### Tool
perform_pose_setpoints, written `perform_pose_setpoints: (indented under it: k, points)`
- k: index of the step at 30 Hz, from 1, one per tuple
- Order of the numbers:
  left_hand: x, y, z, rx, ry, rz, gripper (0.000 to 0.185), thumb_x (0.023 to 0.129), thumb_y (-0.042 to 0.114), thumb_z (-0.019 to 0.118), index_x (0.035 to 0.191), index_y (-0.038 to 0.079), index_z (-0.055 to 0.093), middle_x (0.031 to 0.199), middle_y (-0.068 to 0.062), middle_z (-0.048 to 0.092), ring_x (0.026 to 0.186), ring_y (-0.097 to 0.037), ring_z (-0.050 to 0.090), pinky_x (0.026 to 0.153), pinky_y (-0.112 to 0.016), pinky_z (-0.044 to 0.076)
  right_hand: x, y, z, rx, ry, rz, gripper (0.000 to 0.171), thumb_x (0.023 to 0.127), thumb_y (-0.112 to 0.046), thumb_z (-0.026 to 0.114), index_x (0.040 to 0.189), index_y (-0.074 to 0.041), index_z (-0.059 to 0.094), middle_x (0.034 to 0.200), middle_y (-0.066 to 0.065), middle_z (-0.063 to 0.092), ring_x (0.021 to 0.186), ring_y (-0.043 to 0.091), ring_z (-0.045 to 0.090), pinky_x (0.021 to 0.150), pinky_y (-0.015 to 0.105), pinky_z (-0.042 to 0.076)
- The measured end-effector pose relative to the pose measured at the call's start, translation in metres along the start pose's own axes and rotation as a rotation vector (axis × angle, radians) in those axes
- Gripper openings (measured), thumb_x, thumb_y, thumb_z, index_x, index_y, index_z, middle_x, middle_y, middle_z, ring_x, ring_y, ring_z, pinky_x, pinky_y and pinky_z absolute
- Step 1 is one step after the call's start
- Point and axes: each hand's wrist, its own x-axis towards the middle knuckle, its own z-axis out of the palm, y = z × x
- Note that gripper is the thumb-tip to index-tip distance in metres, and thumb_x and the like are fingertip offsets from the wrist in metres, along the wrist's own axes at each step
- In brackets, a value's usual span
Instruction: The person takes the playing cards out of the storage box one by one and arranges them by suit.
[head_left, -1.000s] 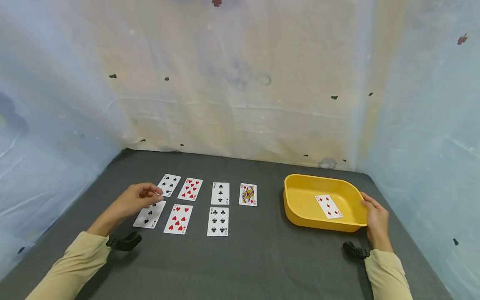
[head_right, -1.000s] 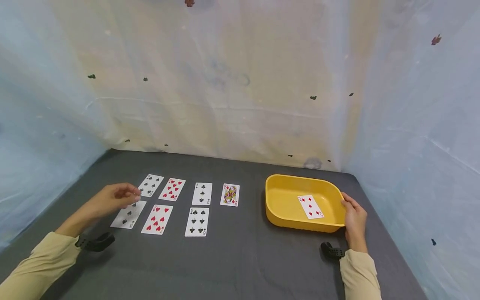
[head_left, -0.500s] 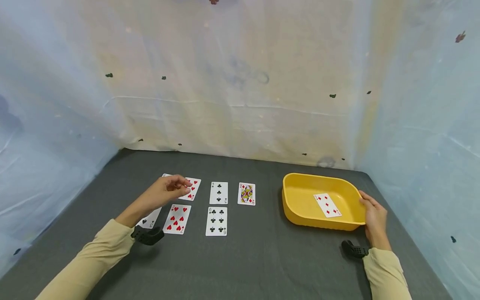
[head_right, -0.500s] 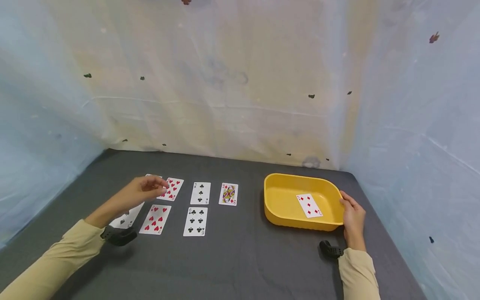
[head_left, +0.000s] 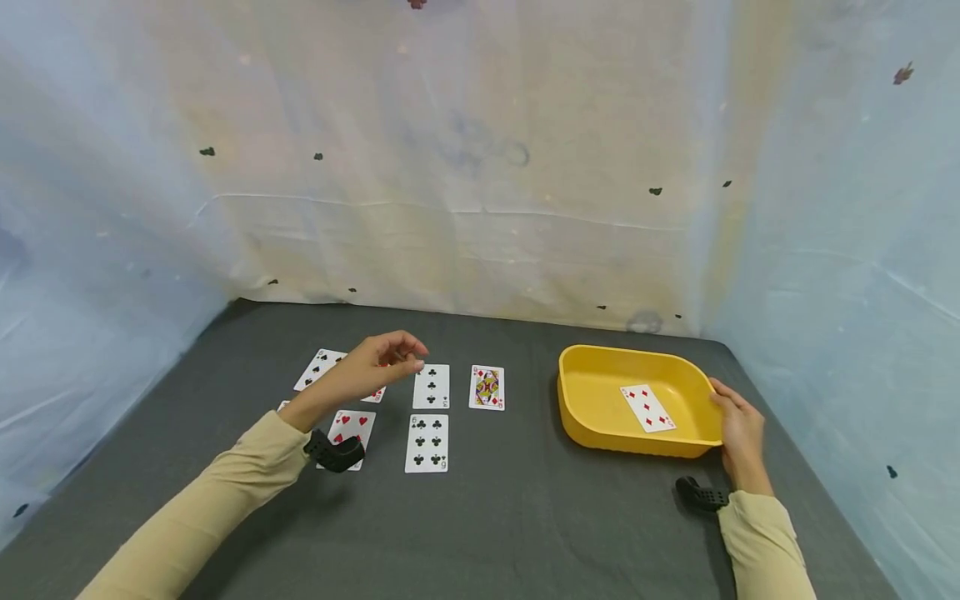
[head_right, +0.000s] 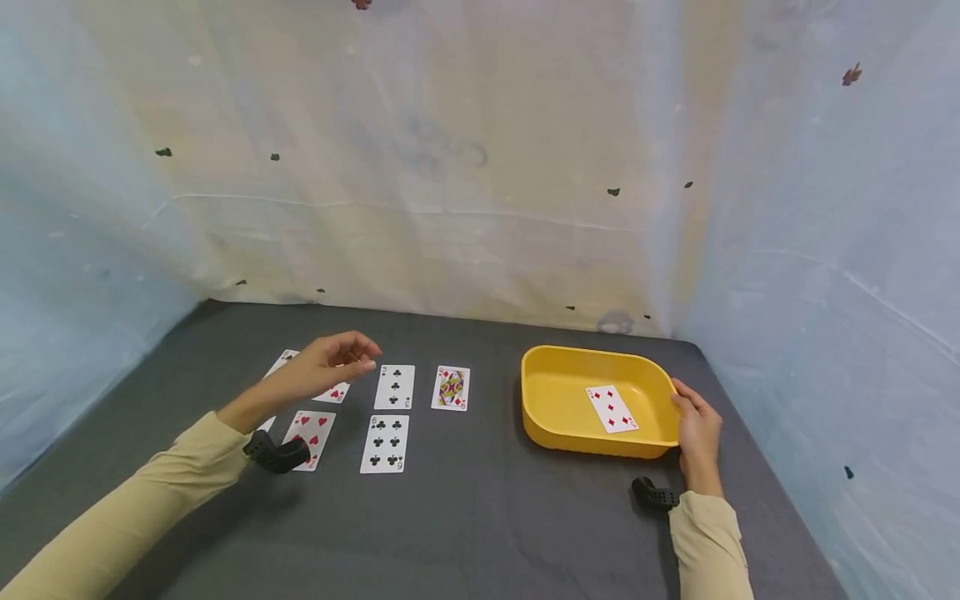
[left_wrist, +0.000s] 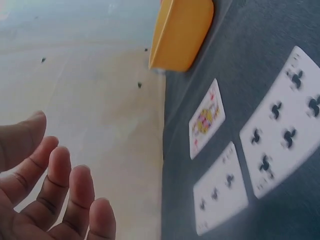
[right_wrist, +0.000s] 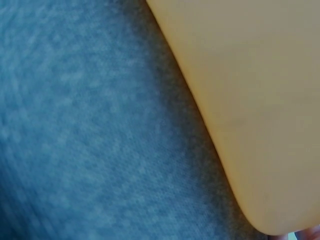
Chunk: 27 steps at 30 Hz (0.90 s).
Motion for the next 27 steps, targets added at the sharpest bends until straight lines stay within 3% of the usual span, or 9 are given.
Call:
perform_pose_setpoints:
  k: [7,14,19,27]
  points:
    - [0.030,0.018,0.019,0.015,-0.071,0.084,0.022,0.095,0.020,0.065,0.114,0.009,0.061,0.103,-0.003,0.062,0.093,-0.026,0.060,0.078,-0.038,0.048,0.000,0.002,-0.001,0.010,-0.011,-0.008,0.044,0.102,-0.026,0.050,0.143,-0.009,0.049,0.148,0.005,0.043,0.102,0.005,0.053,0.069,0.011,0.047]
    - [0.055,0.039,0.038,0.047,-0.128,0.149,0.021,0.095,0.019,0.065,0.113,0.010,0.061,0.107,-0.001,0.062,0.094,-0.017,0.059,0.083,-0.036,0.049,0.000,0.004,0.000,-0.015,0.011,-0.019,0.042,0.102,-0.025,0.049,0.141,-0.009,0.051,0.144,0.005,0.046,0.107,0.007,0.053,0.070,0.010,0.046]
    - [0.075,0.048,0.054,0.074,-0.158,0.227,0.020,0.095,0.017,0.065,0.113,0.008,0.061,0.106,0.000,0.062,0.092,-0.015,0.060,0.080,-0.032,0.049,0.000,0.005,-0.001,-0.034,0.019,-0.052,0.042,0.101,-0.026,0.051,0.140,-0.011,0.054,0.140,0.003,0.050,0.097,0.000,0.054,0.070,0.011,0.047]
    - [0.103,0.059,0.082,0.188,-0.198,0.382,0.022,0.094,0.016,0.066,0.113,0.008,0.060,0.108,-0.001,0.061,0.091,-0.010,0.058,0.075,-0.026,0.049,-0.001,0.000,0.001,0.011,0.006,-0.025,0.042,0.102,-0.023,0.049,0.141,-0.008,0.051,0.142,0.005,0.047,0.100,0.005,0.054,0.070,0.011,0.047]
